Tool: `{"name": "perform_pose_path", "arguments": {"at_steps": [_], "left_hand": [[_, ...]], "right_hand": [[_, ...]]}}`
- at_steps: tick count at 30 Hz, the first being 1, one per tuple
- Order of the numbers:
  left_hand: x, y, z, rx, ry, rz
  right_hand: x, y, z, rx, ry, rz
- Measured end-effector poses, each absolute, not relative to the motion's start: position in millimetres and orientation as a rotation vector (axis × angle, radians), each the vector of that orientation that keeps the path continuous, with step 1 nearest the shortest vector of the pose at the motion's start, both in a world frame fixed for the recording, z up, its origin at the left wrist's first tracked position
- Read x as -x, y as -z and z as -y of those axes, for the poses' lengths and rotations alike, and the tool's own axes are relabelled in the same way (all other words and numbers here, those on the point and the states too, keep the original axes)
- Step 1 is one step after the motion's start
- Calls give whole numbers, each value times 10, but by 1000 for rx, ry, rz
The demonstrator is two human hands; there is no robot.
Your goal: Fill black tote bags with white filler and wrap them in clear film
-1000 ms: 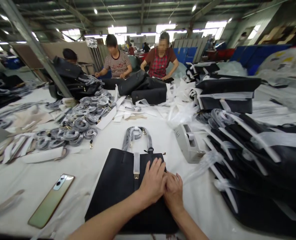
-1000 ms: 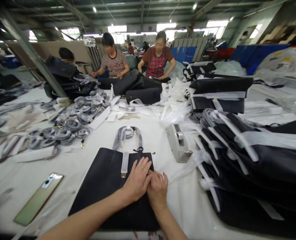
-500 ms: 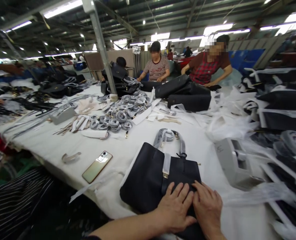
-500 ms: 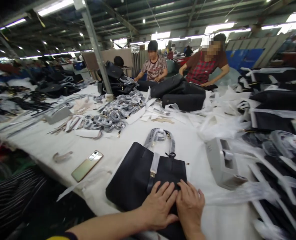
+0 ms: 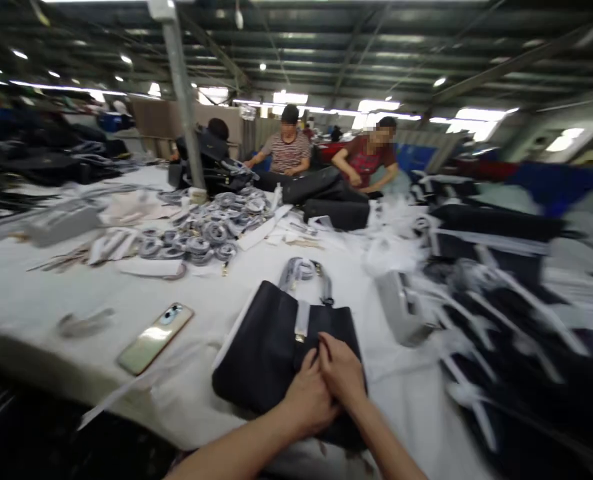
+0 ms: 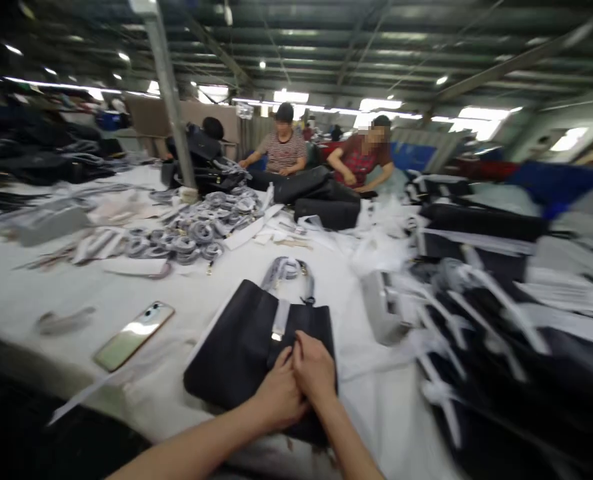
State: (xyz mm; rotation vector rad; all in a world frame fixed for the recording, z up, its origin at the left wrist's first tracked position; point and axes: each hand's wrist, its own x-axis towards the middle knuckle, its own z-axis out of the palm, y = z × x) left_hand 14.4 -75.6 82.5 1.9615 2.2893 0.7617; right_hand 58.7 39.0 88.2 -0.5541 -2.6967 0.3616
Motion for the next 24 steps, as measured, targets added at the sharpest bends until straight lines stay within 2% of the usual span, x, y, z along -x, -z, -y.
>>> {"name": "perform_pose_path", "arguments": {"at_steps": [6, 13, 24], "left_hand": [[-222, -527, 707, -2074, -767, -2397], [-230, -474, 735, -2272, -712, -2484], [-224, -409, 750, -2240, -738, -2432]], "right_hand": [[-653, -1000, -389, 517, -215, 2852], [-772, -1003, -409, 504, -255, 2843], [-783, -956, -317, 591, -201, 2724]]}}
